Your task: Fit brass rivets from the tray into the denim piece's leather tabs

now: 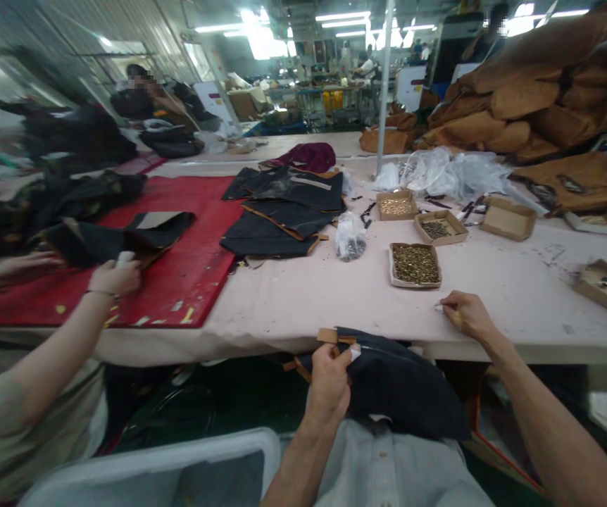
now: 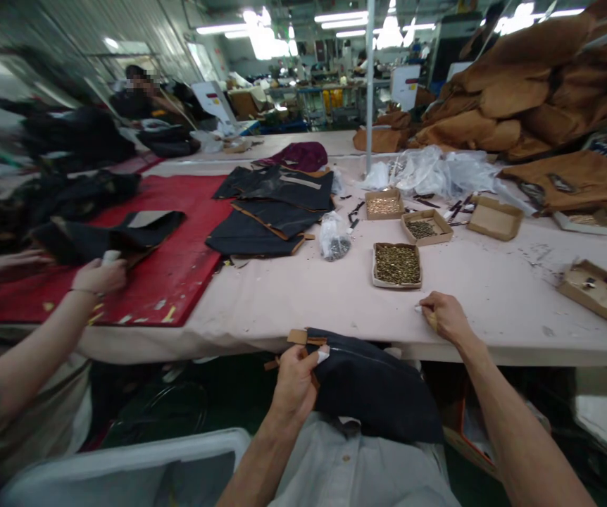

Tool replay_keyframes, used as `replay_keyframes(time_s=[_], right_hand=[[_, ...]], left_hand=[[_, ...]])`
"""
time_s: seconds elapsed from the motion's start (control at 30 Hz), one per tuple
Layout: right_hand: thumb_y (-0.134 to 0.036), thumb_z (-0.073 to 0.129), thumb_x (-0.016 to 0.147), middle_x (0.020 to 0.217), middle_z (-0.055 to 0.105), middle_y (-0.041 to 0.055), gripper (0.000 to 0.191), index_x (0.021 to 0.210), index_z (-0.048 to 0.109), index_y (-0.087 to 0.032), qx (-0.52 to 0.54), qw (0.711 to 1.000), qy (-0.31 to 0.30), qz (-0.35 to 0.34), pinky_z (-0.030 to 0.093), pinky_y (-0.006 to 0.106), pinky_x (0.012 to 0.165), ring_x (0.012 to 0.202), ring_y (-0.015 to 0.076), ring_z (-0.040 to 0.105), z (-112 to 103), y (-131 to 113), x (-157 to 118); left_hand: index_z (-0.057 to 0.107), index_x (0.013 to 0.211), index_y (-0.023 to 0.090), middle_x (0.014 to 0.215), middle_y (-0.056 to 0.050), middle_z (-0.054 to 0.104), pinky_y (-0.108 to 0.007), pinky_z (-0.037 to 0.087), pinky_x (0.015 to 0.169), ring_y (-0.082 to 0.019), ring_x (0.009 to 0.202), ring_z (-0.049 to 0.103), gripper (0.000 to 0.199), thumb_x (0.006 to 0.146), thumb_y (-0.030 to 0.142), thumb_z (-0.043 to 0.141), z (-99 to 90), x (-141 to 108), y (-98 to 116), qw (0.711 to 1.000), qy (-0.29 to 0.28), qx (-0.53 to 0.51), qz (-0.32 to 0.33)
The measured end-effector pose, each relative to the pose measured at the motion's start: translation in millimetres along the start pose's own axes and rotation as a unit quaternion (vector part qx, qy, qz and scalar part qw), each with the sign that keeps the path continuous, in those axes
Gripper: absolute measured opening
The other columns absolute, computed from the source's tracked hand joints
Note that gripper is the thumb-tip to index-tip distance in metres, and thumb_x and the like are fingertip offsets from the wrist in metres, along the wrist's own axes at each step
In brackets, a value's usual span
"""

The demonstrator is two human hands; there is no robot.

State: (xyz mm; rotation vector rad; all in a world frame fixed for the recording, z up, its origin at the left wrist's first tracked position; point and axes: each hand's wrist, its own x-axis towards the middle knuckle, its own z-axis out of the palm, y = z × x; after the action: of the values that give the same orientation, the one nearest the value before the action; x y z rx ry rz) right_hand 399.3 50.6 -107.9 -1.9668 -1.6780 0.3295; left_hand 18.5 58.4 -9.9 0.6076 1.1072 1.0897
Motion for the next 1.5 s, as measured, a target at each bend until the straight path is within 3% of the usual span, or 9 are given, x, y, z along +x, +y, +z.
replay_keyframes(time_s=[0.2,0.4,0.6,0.73,0.9,1.0,1.07,1.2,1.5], right_hand=[[-0.027,0.046,0.083,0.071,0.063,0.0088,0.024,0.073,0.068,-0.021,0.018,1.0,-0.007,-0.008,0.048,0.032,0.056,0.06,0.0211,0.06,19.4,9.0,4.8],[-0.02,0.048,0.085,0.081,0.061,0.0106,0.015,0.079,0.062,-0.021,-0.039,0.998,-0.037,-0.044,0.052,0.034,0.072,0.075,0.0226,0.062,21.3,9.5,5.1],[-0.017,0.052,0.086,0.083,0.058,0.0102,0.007,0.082,0.056,-0.02,-0.099,0.993,-0.044,-0.05,0.045,0.036,0.071,0.073,0.0236,0.058,13.9,-1.4,-3.6],[-0.024,0.049,0.093,0.093,0.058,0.0095,0.009,0.1,0.053,-0.02,-0.07,0.994,-0.02,-0.075,0.047,0.036,0.073,0.08,0.0239,0.059,11.9,-50.7,-19.5],[-0.022,0.046,0.1,0.096,0.054,0.0059,0.01,0.109,0.049,-0.024,0.156,0.97,-0.018,-0.186,0.047,0.035,0.074,0.081,0.0219,0.054,8.3,-173.3,-52.5],[-0.017,0.045,0.099,0.095,0.052,0.0063,0.009,0.106,0.048,-0.024,0.184,0.958,-0.025,-0.22,0.044,0.036,0.073,0.081,0.0226,0.051,11.5,-224.3,-60.6],[-0.015,0.045,0.098,0.095,0.053,0.007,0.011,0.105,0.047,-0.023,0.164,0.958,-0.009,-0.233,0.042,0.037,0.072,0.081,0.0237,0.05,16.5,-236.7,-59.5],[-0.013,0.045,0.096,0.097,0.053,0.0086,0.018,0.111,0.048,-0.022,0.122,0.962,0.03,-0.241,0.043,0.038,0.073,0.081,0.0251,0.05,25.1,-233.4,-54.7],[-0.012,0.047,0.096,0.094,0.053,0.0077,0.016,0.106,0.049,-0.024,0.137,0.962,0.004,-0.237,0.043,0.037,0.071,0.08,0.0247,0.05,17.3,-232.7,-58.7]], left_hand=[[0.072,0.076,0.01,0.074,-0.004,0.068,-0.027,0.047,0.072,-0.015,0.071,0.06,0.026,0.058,0.023,0.087,-6.9,-12.0,1.0,1.0,-0.011,-0.016,-0.003],[0.066,0.064,0.013,0.064,0.001,0.059,-0.023,0.042,0.067,-0.01,0.064,0.052,0.026,0.056,0.024,0.088,-1.9,-15.8,7.7,0.999,-0.01,-0.039,-0.003],[0.062,0.063,0.015,0.064,0.002,0.055,-0.024,0.041,0.067,-0.011,0.064,0.052,0.023,0.058,0.024,0.082,-2.8,-9.5,1.9,0.999,0.009,-0.04,-0.007],[0.052,0.055,0.016,0.058,0.003,0.049,-0.024,0.033,0.06,-0.009,0.059,0.044,0.03,0.057,0.022,0.081,-2.9,-9.4,1.0,0.999,0.022,-0.025,-0.012],[0.057,0.057,0.014,0.059,0.002,0.051,-0.024,0.034,0.062,-0.009,0.06,0.044,0.027,0.058,0.025,0.082,6.9,-12.8,3.4,1.0,0.015,-0.005,-0.011],[0.054,0.055,0.015,0.056,0.004,0.046,-0.024,0.03,0.059,-0.008,0.057,0.039,0.031,0.059,0.025,0.083,13.5,-15.3,4.5,1.0,0.004,0.01,-0.002],[0.056,0.056,0.015,0.057,0.004,0.048,-0.024,0.03,0.059,-0.008,0.058,0.039,0.03,0.06,0.026,0.083,15.7,-16.2,4.4,1.0,-0.008,0.017,0.006],[0.067,0.063,0.013,0.063,0.001,0.055,-0.025,0.033,0.063,-0.011,0.063,0.043,0.02,0.062,0.026,0.082,13.8,-15.3,1.8,0.999,-0.025,0.034,0.028],[0.07,0.064,0.014,0.062,0.001,0.052,-0.026,0.031,0.061,-0.011,0.062,0.039,0.018,0.067,0.028,0.081,7.3,-16.1,-4.4,0.993,-0.042,0.091,0.055]])
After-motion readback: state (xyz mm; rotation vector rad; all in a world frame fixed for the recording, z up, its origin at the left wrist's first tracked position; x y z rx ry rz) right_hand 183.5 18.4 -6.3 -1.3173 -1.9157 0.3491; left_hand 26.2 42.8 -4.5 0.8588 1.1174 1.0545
